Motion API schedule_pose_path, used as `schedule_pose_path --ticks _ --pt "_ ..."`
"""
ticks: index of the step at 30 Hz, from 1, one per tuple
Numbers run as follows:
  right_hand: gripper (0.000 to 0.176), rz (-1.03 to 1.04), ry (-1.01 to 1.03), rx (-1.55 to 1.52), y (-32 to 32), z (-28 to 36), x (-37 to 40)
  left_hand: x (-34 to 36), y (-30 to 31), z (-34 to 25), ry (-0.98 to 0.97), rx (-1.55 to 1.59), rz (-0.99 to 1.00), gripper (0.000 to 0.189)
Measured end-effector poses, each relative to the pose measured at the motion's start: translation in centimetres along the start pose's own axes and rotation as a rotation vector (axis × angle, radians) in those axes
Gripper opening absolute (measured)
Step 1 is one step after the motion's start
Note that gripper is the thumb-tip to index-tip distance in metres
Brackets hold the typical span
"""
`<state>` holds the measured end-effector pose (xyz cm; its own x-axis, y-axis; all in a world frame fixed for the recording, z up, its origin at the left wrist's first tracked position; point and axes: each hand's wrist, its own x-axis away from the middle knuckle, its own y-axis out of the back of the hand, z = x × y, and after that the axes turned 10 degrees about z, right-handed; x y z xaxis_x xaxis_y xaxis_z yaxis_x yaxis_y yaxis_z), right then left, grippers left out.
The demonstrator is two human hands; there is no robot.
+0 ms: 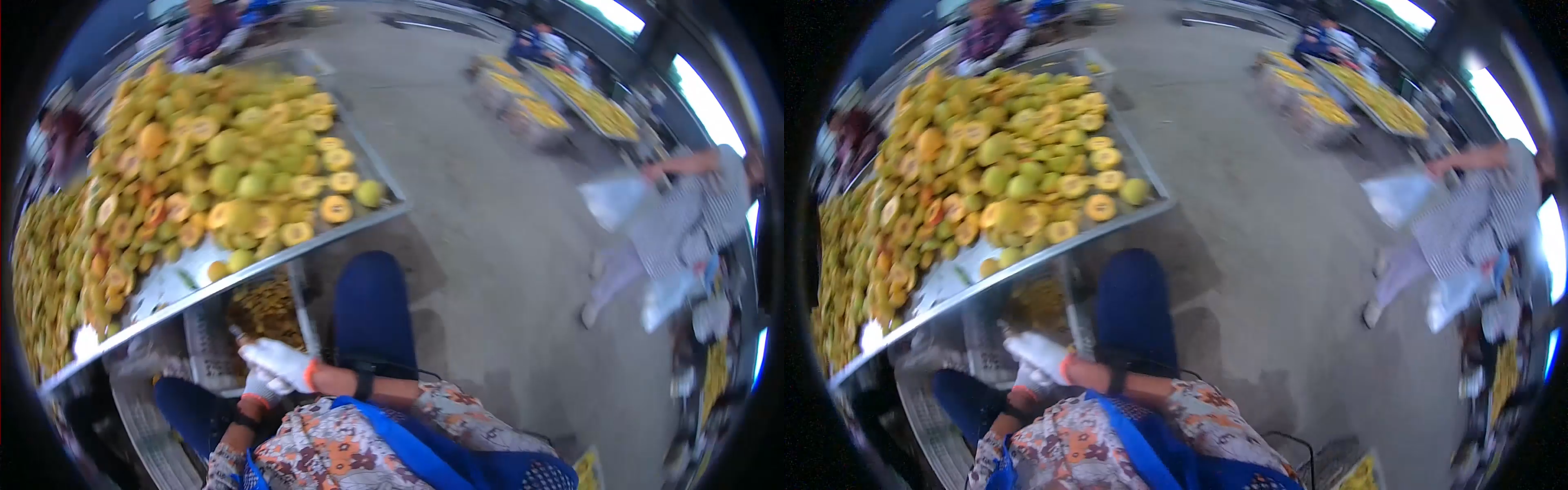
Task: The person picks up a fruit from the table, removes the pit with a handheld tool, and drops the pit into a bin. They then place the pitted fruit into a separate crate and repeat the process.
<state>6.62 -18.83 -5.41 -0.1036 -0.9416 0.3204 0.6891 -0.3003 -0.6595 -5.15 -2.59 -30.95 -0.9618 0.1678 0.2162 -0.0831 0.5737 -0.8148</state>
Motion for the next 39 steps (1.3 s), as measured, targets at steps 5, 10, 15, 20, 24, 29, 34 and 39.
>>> schedule_pose_path --ticks 5,10,15,20,24,29,34,39 --pt "0.028 -0.014 0.074 -0.068 -1.2 -0.9 1.9 -0.3 -4.5 -0.3 0.017 0.192 -0.29 0.043" --pt "0.031 -0.055 0.112 -0.12 1.5 -1.1 1.4 -1.3 -2.2 -1.2 0.034 0.091 -0.413 0.041" --pt "0.024 0.007 0.147 -0.111 3.1 3.4 7.2 -3.9 -3.3 -1.4 0.075 0.039 -0.478 0.039" --pt "0.034 -0.198 0.277 -0.055 5.1 2.7 6.0 -5.4 -5.3 -2.3 0.108 -0.02 -0.51 0.038" --pt "0.029 -0.227 0.246 -0.011 4.9 1.6 4.3 -5.0 -6.2 -2.6 0.119 -0.014 -0.537 0.037" --pt "0.035 -0.237 0.23 -0.038 3.6 3.1 4.1 -4.6 -6.8 -3.7 0.148 -0.034 -0.574 0.036" --pt "0.034 -0.303 0.301 0.092 2.3 3.2 7.0 -6.0 -6.9 -2.8 0.138 0.032 -0.576 0.036" --pt "0.035 -0.353 0.044 -0.029 0.3 2.2 8.9 -9.9 5.9 1.0 0.192 0.015 -0.179 0.043"
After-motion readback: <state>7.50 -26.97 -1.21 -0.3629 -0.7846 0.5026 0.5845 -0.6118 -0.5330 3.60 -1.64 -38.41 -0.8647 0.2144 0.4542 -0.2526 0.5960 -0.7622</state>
